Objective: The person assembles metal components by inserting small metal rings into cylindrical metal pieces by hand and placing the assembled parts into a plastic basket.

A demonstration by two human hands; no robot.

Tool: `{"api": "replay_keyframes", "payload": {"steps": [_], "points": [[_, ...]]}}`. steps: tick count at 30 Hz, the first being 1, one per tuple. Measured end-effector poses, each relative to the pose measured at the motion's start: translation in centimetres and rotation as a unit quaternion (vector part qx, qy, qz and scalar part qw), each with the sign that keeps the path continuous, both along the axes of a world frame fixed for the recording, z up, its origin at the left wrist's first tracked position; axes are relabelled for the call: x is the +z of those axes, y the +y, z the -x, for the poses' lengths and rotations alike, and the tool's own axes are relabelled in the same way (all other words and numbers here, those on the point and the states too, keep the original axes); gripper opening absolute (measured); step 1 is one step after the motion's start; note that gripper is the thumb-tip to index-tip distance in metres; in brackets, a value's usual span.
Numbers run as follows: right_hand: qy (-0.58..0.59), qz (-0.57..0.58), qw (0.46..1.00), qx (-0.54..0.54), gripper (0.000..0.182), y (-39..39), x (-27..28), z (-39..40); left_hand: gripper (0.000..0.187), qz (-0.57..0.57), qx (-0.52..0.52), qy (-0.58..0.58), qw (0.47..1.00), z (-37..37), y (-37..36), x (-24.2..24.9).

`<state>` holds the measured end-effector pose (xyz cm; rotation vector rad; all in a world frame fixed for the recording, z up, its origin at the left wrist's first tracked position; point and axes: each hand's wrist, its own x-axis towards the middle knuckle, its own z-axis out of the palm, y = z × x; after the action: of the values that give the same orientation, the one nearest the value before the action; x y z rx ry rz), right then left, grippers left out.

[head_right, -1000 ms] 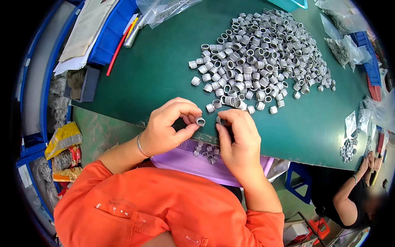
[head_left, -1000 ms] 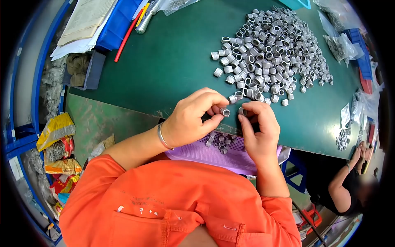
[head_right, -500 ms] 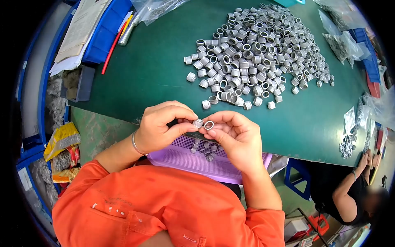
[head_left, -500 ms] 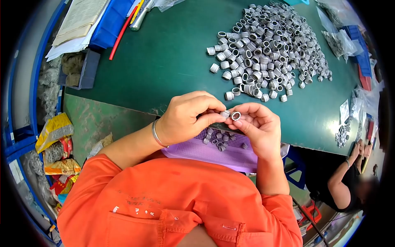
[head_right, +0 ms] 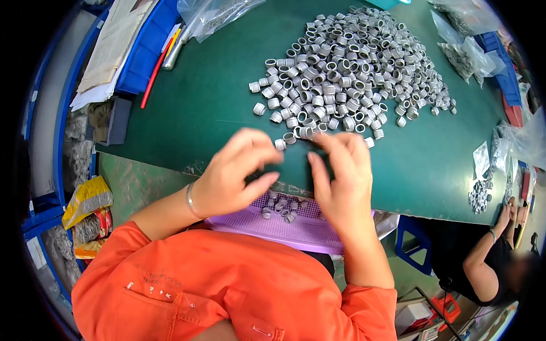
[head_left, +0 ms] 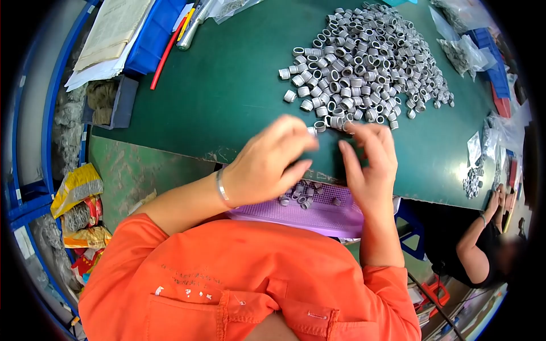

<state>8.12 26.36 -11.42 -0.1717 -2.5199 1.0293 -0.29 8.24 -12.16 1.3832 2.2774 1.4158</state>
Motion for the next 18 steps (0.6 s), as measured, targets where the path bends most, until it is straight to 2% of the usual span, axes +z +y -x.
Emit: {"api": "replay_keyframes", "payload": {"steps": [1,3,7,9,10,11,13,14,15,16,17,18], "points": [[-0.003,-0.057,0.997,-0.043,0.026,0.1,-0.3,0.6,0.028,0.011,0.069,-0.041,0.997,0.0,0.8,0.2],[-0.004,-0.063,0.997,-0.035,0.027,0.4,-1.2,0.8,0.026,0.025,0.096,0.074,0.992,0.8,1.8,-0.7],[0.011,-0.070,0.997,-0.008,0.027,0.0,-1.3,-0.3,0.022,0.050,0.060,0.034,0.996,0.7,1.4,-0.4],[-0.024,0.072,0.997,-0.018,0.027,-0.7,-0.9,-0.8,0.018,0.001,0.056,-0.127,0.990,0.8,0.9,-0.3],[-0.026,0.105,0.994,-0.010,0.027,-0.8,-1.0,-1.0,0.018,-0.003,0.053,-0.177,0.983,0.8,0.7,0.1],[-0.027,0.107,0.994,-0.012,0.027,-0.8,-1.1,-1.1,0.018,-0.002,0.052,-0.178,0.983,0.6,0.5,0.2],[-0.022,0.243,0.970,0.009,0.026,-0.8,-1.3,-1.3,0.018,-0.024,0.046,-0.270,0.961,0.3,0.3,0.3],[-0.022,0.243,0.970,0.008,0.026,-0.8,-1.2,-1.3,0.021,-0.043,0.020,-0.349,0.936,0.2,0.1,-0.1],[-0.027,0.292,0.956,0.014,0.026,-0.8,-1.0,-1.3,0.021,-0.043,0.020,-0.350,0.936,0.1,0.1,-0.1],[-0.032,0.341,0.939,0.020,0.025,-0.9,-0.9,-1.3,0.022,-0.070,0.008,-0.439,0.896,0.0,0.1,0.0],[-0.033,0.341,0.939,0.019,0.025,-0.9,-0.9,-1.4,0.023,-0.097,-0.004,-0.523,0.847,-0.1,0.1,0.1],[-0.036,0.400,0.916,0.016,0.024,-1.0,-0.9,-1.4,0.023,-0.097,-0.003,-0.523,0.847,-0.2,0.1,0.1]]}}
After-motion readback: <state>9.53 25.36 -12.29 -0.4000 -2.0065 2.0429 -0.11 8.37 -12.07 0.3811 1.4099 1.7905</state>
